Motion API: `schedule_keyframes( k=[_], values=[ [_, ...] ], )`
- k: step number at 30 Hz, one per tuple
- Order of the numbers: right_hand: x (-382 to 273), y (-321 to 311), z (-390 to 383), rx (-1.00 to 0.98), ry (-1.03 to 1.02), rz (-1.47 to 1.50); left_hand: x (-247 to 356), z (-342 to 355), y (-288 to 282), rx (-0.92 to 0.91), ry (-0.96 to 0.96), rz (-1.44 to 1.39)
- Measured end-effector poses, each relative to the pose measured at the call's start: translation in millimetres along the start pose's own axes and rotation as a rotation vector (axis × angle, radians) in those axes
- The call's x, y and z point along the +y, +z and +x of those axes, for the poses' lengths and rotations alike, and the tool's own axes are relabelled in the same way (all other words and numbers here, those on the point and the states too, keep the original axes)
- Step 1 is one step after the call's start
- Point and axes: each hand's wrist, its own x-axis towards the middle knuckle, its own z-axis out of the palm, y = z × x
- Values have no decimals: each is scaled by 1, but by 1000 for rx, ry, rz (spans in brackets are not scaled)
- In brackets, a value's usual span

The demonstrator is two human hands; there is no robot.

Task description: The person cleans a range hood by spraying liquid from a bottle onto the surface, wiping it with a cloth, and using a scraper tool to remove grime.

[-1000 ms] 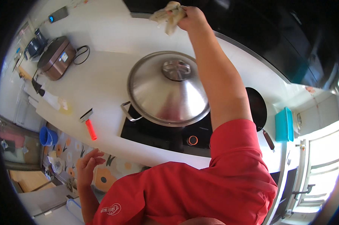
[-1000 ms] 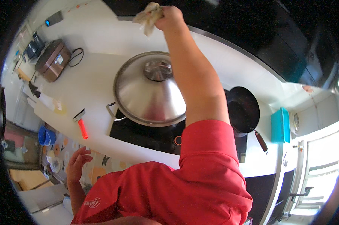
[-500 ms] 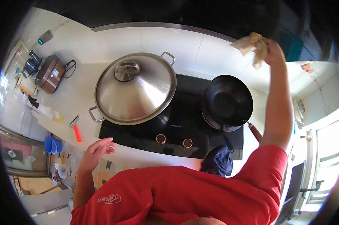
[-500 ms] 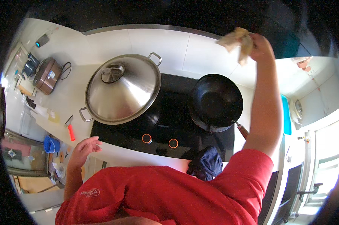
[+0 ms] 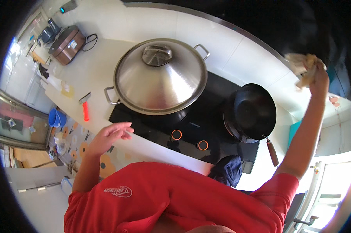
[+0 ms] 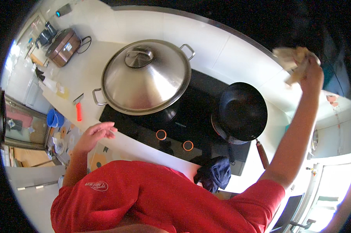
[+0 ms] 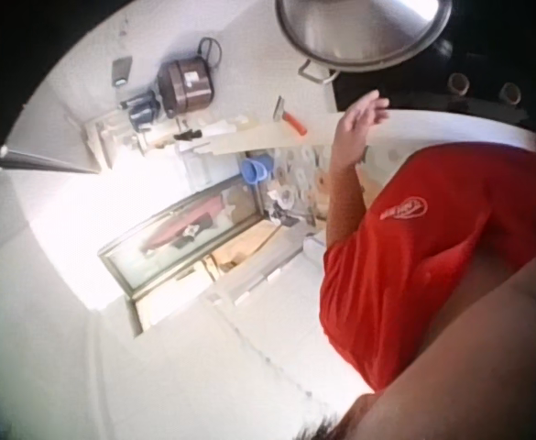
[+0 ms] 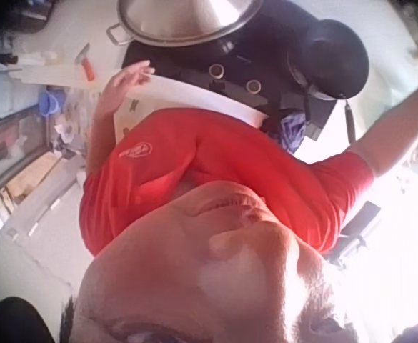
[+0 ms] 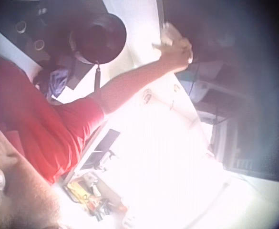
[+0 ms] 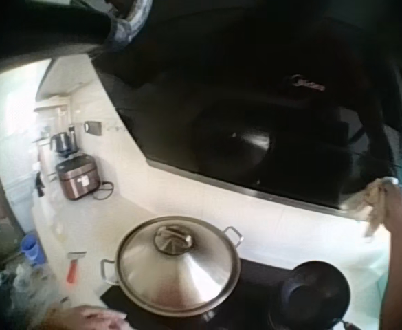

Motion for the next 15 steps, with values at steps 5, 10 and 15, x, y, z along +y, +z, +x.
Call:
schedule_keyframes(
  k=[5,10,15],
  values=[
    [43,98,13,-242,-472,-250,-26,10,-67,368,128,-230],
    [-5,176,-131,-198,191,576,-190,-5,-227,1254,75,679],
    [24,157,-238,-222,-78,40,-222,13,-249,1273,-351,681]
  ],
)
